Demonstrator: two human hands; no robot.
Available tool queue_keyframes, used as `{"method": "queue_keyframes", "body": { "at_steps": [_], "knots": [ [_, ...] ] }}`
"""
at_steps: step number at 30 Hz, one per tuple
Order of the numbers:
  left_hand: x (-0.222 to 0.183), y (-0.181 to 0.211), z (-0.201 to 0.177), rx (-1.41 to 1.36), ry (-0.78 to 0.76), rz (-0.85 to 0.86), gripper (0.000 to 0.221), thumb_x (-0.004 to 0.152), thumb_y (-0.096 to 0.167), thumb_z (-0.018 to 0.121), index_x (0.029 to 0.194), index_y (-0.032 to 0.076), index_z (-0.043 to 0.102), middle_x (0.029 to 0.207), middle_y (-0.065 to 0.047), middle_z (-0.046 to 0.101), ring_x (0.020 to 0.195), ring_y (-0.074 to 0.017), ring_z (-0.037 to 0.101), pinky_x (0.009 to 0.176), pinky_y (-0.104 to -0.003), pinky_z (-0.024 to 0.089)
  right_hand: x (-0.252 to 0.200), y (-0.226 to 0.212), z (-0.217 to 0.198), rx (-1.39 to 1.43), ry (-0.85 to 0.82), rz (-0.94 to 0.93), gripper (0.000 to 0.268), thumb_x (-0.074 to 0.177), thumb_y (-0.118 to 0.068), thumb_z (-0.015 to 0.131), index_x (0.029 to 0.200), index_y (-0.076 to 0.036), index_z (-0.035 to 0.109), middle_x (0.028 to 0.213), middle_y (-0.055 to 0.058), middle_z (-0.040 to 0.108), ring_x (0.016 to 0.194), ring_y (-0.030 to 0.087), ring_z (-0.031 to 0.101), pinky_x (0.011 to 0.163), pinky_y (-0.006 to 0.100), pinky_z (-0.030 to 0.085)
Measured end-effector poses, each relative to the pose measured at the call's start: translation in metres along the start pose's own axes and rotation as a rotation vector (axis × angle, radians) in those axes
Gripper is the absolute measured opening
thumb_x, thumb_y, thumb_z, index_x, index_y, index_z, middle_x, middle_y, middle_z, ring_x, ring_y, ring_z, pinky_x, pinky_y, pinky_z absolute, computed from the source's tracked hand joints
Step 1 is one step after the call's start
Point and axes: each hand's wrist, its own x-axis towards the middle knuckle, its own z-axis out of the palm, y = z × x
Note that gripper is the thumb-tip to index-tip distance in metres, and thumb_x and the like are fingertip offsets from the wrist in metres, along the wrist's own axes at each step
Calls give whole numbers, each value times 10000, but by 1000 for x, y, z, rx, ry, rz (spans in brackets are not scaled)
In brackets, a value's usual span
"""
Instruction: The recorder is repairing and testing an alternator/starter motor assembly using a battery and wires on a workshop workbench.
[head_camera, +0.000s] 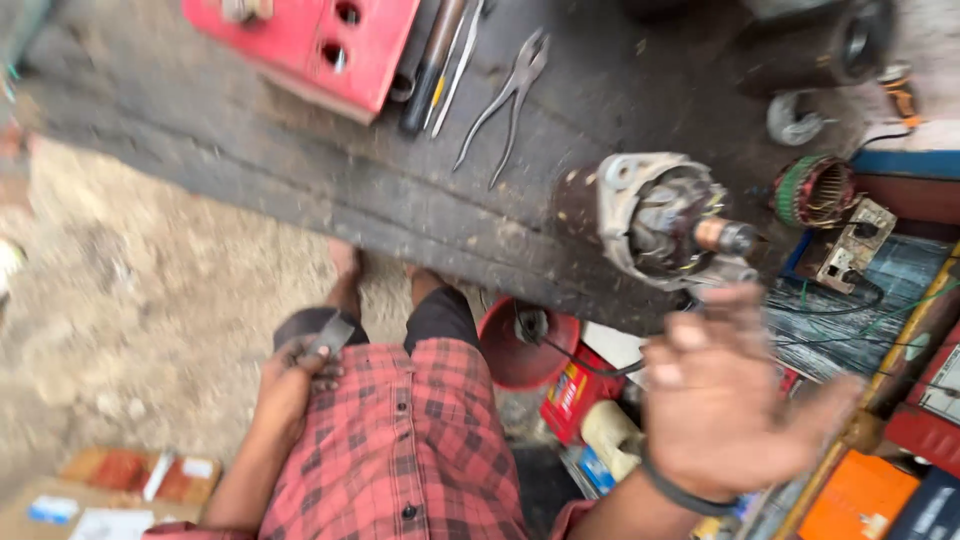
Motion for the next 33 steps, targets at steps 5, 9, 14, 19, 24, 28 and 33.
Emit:
{"method": "queue_keyframes", "body": {
  "at_steps": [5, 9, 14, 19, 24, 28, 33],
  "knots": [
    [4, 26, -3, 77, -14, 69, 231, 974, 41, 583, 1185, -39, 634, 907, -120, 726, 700, -164, 658, 595, -287, 522, -18, 36, 19, 190, -106, 162, 893, 1085, -659, 326, 1530, 99, 482, 1462, 242, 573, 1172, 313, 539, 922, 422, 462],
    [7, 41, -12, 186, -6, 153, 247, 968, 22, 592, 1195, -55, 652, 909, -126, 727, 693, -159, 644, 590, -283, 501, -27, 54, 18, 93, -63, 149, 694, 1123, -513, 319, 1394, 73, 575, 1315, 253, 646, 1097, 324, 600, 901, 444, 474],
    [13, 43, -17, 216, 8, 154, 234, 968, 10, 587, 1182, -71, 637, 906, -128, 733, 700, -165, 660, 607, -282, 506, -36, 78, -4, -309, -3, -66, 353, 1100, -234, 566, 1157, 89, 699, 1146, 234, 720, 931, 259, 632, 808, 369, 479],
    [11, 30, -33, 250, 7, 157, 249, 956, -6, 580, 1190, -61, 645, 896, -136, 733, 703, -175, 666, 620, -286, 516, -1, 83, -44, -790, 392, -401, 168, 931, -19, 756, 1084, 1, 689, 1103, 77, 703, 879, 121, 600, 753, 258, 488],
    [8, 52, -34, 491, 68, 224, 239, 954, 3, 621, 1179, -51, 677, 879, -131, 743, 707, -174, 657, 634, -292, 496, 70, 71, -108, -980, 568, -719, 301, 940, -44, 824, 1204, 3, 687, 1158, 41, 655, 1001, 133, 574, 847, 292, 466],
    [8, 48, -52, 521, 65, 256, 243, 957, 7, 619, 1187, -50, 673, 885, -115, 744, 725, -160, 660, 657, -276, 499, 87, 68, -82, -1262, 505, -955, 363, 909, 9, 814, 1235, 43, 659, 1347, 101, 622, 1249, 213, 573, 1083, 363, 461],
    [11, 53, -70, 438, 87, 261, 250, 960, 8, 613, 1189, -80, 658, 915, -125, 745, 735, -153, 655, 664, -275, 500, 97, 84, -86, -771, 394, -760, 227, 983, 28, 754, 1208, 33, 727, 1282, 62, 690, 1189, 178, 635, 1153, 360, 488]
  ]
}}
